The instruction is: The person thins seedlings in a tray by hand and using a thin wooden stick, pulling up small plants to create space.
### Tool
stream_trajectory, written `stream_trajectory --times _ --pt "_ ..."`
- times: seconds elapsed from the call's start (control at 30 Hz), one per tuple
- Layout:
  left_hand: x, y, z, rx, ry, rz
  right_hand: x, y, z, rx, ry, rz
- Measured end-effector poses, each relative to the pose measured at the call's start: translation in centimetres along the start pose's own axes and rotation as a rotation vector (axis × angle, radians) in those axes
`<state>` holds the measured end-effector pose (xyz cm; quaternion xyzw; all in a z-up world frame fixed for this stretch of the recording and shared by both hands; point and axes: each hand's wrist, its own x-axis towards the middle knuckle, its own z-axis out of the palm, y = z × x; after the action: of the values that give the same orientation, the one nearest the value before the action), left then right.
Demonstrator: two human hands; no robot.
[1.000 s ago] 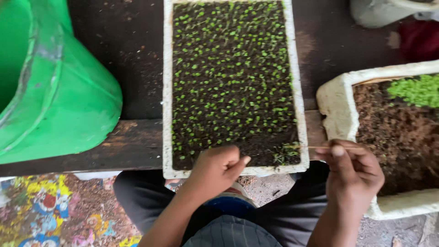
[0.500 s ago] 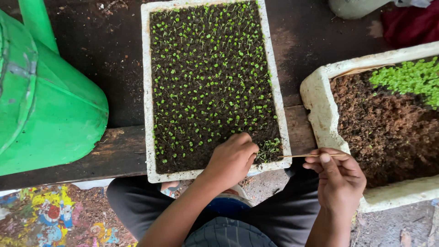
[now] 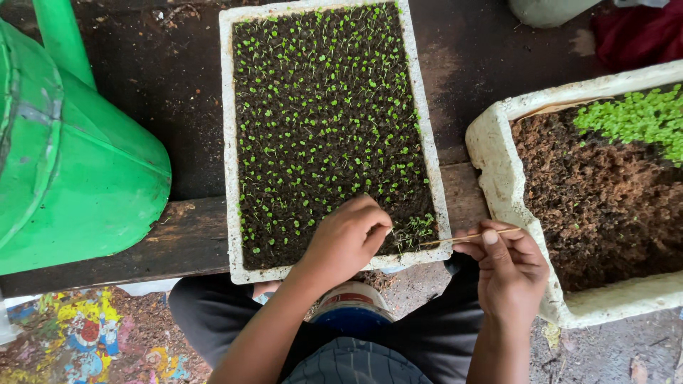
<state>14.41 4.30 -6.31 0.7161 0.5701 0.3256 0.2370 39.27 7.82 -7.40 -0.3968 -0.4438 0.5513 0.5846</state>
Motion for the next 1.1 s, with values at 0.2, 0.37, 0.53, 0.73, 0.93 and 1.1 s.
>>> stream_trajectory --times 0.2,0.37,0.53,0.73,0.93,1.1 --pt "0.3 0.8 -1.9 -0.248 0.082 -0.025 0.6 -0.5 1.3 0.101 -0.101 -0.035" --pt "0.5 1.5 -2.4 -0.327 0.126 -0.014 0.5 -1.0 2.6 -0.194 -0.273 0.074" --pt "0.5 2.2 -2.1 -0.320 0.141 0.003 -0.1 -2.1 6.5 -0.349 -0.314 0.104" --pt "0.2 2.6 -2.2 -0.405 0.165 0.002 -1.2 -0.2 7.0 -0.132 -0.280 0.154" --pt "0.0 2.7 -2.4 -0.422 0.161 -0.035 -1.5 -0.2 6.7 -0.086 -0.240 0.208" --pt "-0.2 2.3 -2.7 -0.452 0.164 -0.078 -2.0 -0.6 6.1 -0.065 -0.242 0.213"
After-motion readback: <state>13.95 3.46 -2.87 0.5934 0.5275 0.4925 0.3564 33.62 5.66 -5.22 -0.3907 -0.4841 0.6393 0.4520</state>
